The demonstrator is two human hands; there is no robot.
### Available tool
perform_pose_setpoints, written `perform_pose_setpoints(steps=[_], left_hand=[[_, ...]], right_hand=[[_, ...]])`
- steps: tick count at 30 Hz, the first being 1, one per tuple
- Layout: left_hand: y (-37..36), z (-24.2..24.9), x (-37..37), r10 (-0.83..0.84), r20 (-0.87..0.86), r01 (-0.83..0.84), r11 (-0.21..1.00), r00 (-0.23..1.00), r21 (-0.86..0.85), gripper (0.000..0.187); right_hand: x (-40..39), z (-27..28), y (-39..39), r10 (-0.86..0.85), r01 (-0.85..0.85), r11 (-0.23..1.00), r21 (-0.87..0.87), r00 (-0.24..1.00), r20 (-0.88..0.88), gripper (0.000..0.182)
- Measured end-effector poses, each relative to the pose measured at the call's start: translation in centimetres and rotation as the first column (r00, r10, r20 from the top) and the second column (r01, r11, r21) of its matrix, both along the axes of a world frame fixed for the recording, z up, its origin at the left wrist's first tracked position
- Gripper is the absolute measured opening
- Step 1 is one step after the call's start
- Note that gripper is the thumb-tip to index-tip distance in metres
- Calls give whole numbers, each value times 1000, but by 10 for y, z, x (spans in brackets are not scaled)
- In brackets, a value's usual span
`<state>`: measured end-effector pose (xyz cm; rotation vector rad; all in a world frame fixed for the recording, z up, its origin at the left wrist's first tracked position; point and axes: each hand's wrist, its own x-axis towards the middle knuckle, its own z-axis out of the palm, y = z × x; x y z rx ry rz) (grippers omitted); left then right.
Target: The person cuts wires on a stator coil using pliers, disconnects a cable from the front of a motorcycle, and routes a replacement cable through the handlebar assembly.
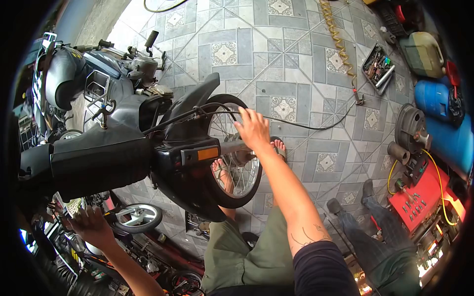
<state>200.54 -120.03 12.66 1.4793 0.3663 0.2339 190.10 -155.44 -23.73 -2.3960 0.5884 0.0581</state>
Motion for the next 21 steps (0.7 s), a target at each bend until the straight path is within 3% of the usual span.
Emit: perform_pose_setpoints(steps=[3, 5, 7, 10, 12, 17, 19, 21], left_hand=[[-3, -7, 0, 24, 41, -27, 998, 999, 50, 32], [1, -6, -2, 44, 62, -48, 996, 997, 70, 37], [15, -1, 1, 45, 51, -55, 973, 998, 223, 44], [50, 6, 3, 88, 70, -108, 929, 994, 355, 50], [75, 10, 5, 155, 114, -191, 857, 981, 479, 52], [104, 30, -1, 260, 40, -255, 890, 965, 377, 52], [141, -2, -15, 128, -104, -57, 857, 986, 513, 52], [181, -44, -40, 44, -447, 163, 896, 893, 413, 53]], right_hand=[[-76, -12, -15, -92, 98, 995, 8, 955, -284, 51], [-139, -13, -27, -122, 132, 991, -6, 895, -429, 49], [-206, 0, -38, -169, 167, 984, -60, 783, -599, 49], [-293, 38, -46, -271, 205, 962, -179, 640, -719, 51], [-332, 74, -50, -306, 251, 949, -191, 581, -754, 52], [-392, 160, -44, -436, 382, 890, -248, 557, -707, 45], [-404, 179, -42, -481, 462, 857, -228, 560, -674, 44], [-426, 193, -28, -558, 559, 803, -207, 583, -590, 41]])
